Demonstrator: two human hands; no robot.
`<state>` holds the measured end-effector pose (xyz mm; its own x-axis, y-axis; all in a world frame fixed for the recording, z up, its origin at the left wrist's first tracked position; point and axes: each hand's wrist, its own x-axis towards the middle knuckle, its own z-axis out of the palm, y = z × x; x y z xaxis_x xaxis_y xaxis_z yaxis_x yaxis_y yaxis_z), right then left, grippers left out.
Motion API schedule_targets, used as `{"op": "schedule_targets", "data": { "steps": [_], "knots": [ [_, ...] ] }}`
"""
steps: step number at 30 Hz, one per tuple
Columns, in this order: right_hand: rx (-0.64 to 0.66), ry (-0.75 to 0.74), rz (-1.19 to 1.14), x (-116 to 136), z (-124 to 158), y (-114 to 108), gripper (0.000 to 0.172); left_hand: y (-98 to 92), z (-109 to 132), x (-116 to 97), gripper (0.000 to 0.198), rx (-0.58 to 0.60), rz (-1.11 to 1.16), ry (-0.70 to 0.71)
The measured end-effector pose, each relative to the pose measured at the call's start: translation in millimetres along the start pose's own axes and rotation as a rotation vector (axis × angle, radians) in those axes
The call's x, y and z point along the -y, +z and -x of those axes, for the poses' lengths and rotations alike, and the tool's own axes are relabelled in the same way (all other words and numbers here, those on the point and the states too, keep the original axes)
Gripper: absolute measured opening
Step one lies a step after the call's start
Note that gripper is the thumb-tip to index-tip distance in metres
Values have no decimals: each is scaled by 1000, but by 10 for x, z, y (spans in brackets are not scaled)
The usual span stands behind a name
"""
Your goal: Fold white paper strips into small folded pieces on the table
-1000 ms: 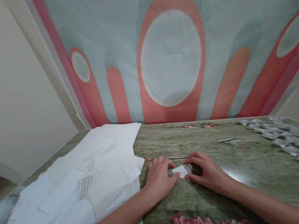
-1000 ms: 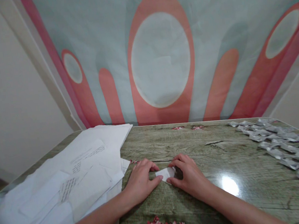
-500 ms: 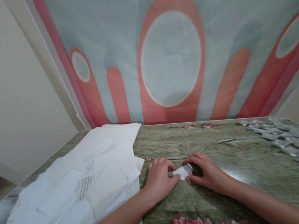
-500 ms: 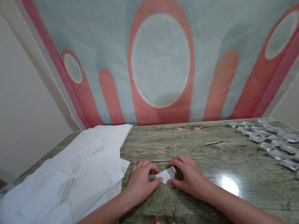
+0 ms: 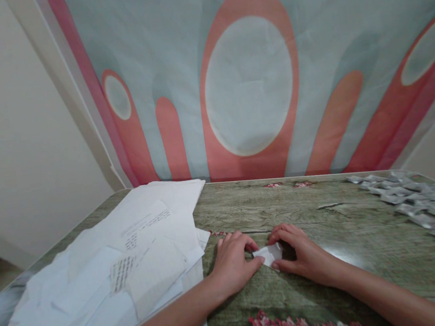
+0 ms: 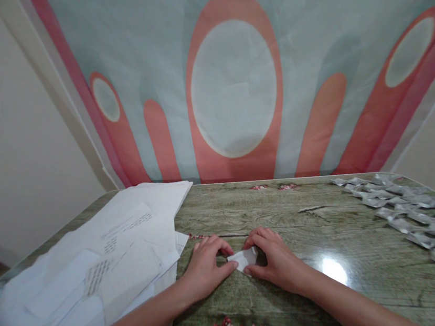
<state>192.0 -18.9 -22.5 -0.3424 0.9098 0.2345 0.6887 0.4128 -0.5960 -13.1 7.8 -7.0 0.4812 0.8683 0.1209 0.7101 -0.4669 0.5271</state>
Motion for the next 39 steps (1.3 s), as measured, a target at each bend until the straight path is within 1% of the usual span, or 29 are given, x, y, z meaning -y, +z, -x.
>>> {"op": "schedule_targets", "data": {
  "steps": [7,20,25,28,33,39],
  "knots": [
    [-19,-12,-9,-20,22,28,25,-12,12,-23,15,-3,17,50],
    [-29,4,8,31,42,31,22,6,27,-26,9,23,43,162],
    [11,-55,34,92,48,-19,15,-18,47,-58,9,29,25,188],
    [5,-89,86,122,64,-40,14,-28,58,-71,11,30,-11,210],
    [3,-162,205,107,90,-34,18,-44,77,-94,14,26,-109,261],
    [3,-188,276,109,99,-22,20,-62,97,-112,17,36,-209,344]
  ]
}}
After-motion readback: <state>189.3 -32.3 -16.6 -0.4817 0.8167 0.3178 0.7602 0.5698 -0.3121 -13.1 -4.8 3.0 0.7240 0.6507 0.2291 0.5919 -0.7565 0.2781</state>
